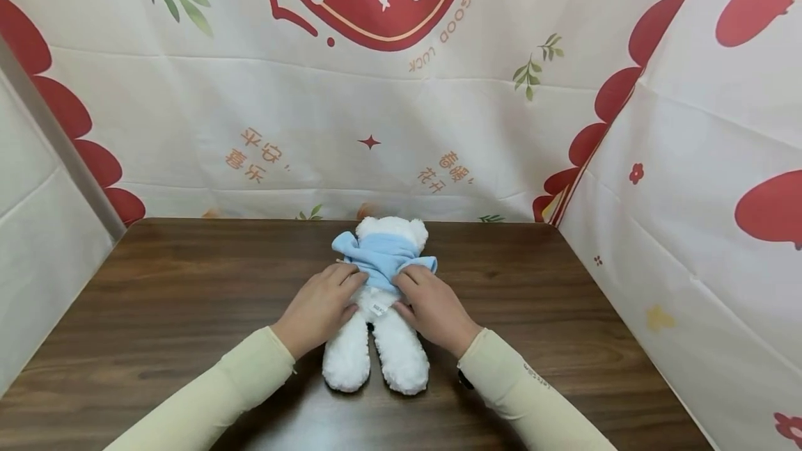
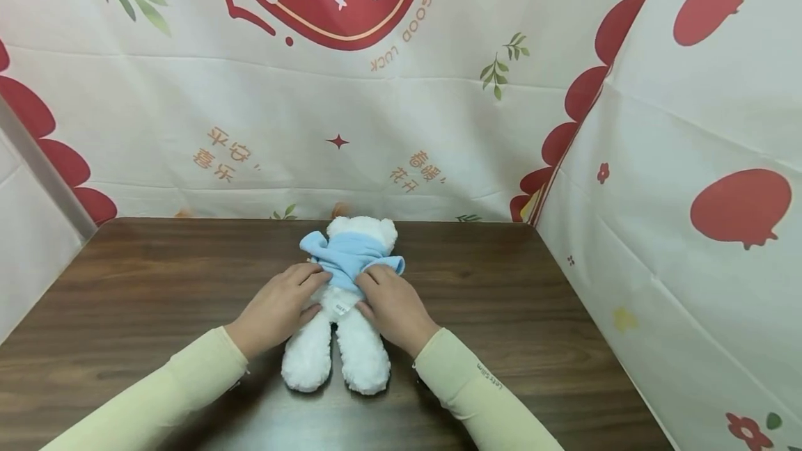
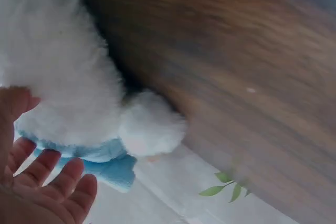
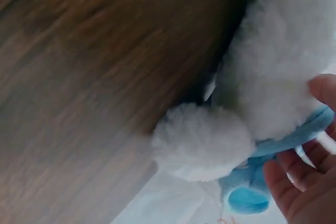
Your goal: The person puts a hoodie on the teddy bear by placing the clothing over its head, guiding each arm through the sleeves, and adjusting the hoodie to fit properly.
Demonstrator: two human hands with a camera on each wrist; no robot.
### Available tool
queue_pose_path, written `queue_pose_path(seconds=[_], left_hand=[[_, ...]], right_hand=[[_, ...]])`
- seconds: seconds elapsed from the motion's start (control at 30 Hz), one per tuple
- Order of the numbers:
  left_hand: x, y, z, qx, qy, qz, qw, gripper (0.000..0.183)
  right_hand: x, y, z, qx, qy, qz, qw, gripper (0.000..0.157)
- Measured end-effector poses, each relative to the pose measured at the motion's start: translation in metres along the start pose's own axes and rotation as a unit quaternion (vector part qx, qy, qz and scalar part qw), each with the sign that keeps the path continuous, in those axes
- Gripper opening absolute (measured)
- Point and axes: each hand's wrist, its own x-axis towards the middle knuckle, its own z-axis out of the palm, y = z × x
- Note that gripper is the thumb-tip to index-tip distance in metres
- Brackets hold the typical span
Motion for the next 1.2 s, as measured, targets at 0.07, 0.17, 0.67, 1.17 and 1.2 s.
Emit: queue_pose_path(seconds=[0.07,0.17,0.67,1.17,1.2], left_hand=[[0.001,-0.004,0.004,-0.002,-0.002,0.003,1.0,0.053],[0.004,-0.011,0.01,-0.009,0.001,0.008,0.9999,0.042],[0.008,-0.004,0.02,0.06,0.082,0.024,0.9945,0.023],[-0.021,-0.012,-0.005,-0.051,-0.039,0.043,0.997,0.021],[-0.018,-0.011,-0.006,-0.047,-0.025,0.04,0.9978,0.019]], right_hand=[[0.002,-0.002,0.001,0.0,-0.004,0.006,1.0,0.042],[0.006,-0.006,0.003,-0.009,-0.014,0.012,1.0,0.041],[0.014,-0.005,0.013,-0.11,0.008,-0.02,0.994,0.031],[-0.022,-0.001,-0.01,0.118,-0.198,0.006,0.973,0.065],[-0.021,0.003,-0.011,0.123,-0.171,0.01,0.978,0.061]])
